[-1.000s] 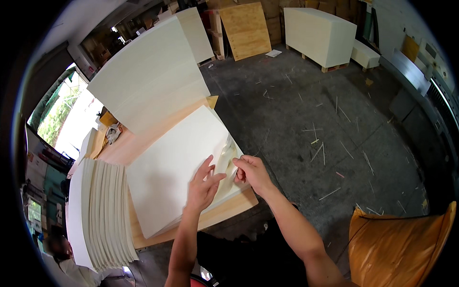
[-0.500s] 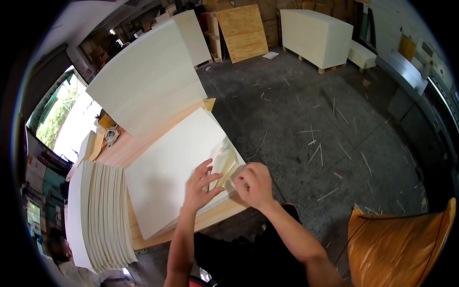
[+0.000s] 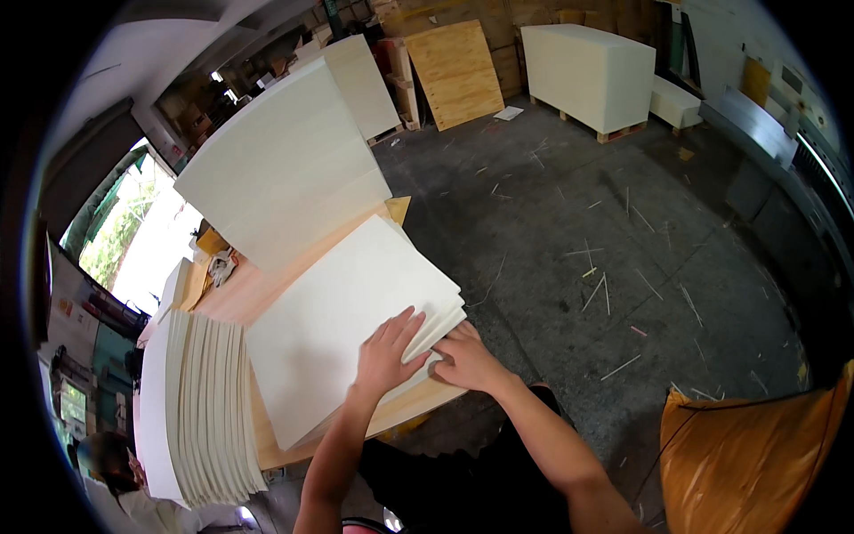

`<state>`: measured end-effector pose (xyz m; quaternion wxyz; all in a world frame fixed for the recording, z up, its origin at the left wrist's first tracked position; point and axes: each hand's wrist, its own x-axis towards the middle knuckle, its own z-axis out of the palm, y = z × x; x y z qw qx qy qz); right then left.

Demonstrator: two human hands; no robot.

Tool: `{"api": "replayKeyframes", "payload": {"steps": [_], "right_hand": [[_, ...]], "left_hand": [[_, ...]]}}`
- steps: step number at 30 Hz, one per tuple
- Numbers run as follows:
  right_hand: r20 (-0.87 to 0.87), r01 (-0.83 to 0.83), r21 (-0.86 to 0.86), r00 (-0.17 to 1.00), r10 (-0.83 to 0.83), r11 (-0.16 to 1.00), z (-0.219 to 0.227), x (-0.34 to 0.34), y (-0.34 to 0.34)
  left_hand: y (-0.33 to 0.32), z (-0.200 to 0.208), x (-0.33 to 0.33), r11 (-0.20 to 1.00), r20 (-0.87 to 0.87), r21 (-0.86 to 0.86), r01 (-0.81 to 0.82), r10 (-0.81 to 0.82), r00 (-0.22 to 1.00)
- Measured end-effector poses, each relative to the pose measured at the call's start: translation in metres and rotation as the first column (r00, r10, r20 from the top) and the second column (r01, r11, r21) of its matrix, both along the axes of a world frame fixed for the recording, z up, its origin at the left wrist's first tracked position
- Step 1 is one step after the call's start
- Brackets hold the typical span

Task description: The person picks up and sorts through stacks of white paper sheets by hand at a wooden table, moving groups of sheets between different piles.

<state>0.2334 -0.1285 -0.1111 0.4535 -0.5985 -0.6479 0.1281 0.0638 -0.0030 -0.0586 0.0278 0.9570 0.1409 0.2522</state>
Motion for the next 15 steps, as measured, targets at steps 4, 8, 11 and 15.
{"api": "replayKeyframes", "payload": {"steps": [4, 8, 11, 15], "right_hand": [[-0.381, 0.070, -0.093, 0.919, -0.100, 0.993, 0.000, 0.010, -0.013], [-0.190, 0.479, -0.148, 0.845, -0.500, 0.865, 0.003, 0.022, -0.027], [0.130, 0.366, -0.357, 0.930, -0.342, 0.859, 0.016, 0.037, -0.029], [0.036, 0.368, -0.277, 0.927, -0.373, 0.888, 0.033, 0.022, -0.012]], "left_hand": [[0.003, 0.002, 0.004, 1.000, 0.069, -0.005, 0.002, -0.002, 0.998], [0.005, 0.000, 0.001, 0.999, 0.074, -0.031, 0.010, -0.008, 0.997], [0.002, -0.005, 0.002, 0.994, 0.067, -0.101, -0.041, 0.048, 0.997], [-0.002, 0.000, -0.003, 0.996, 0.048, -0.085, -0.003, 0.007, 0.999]]}}
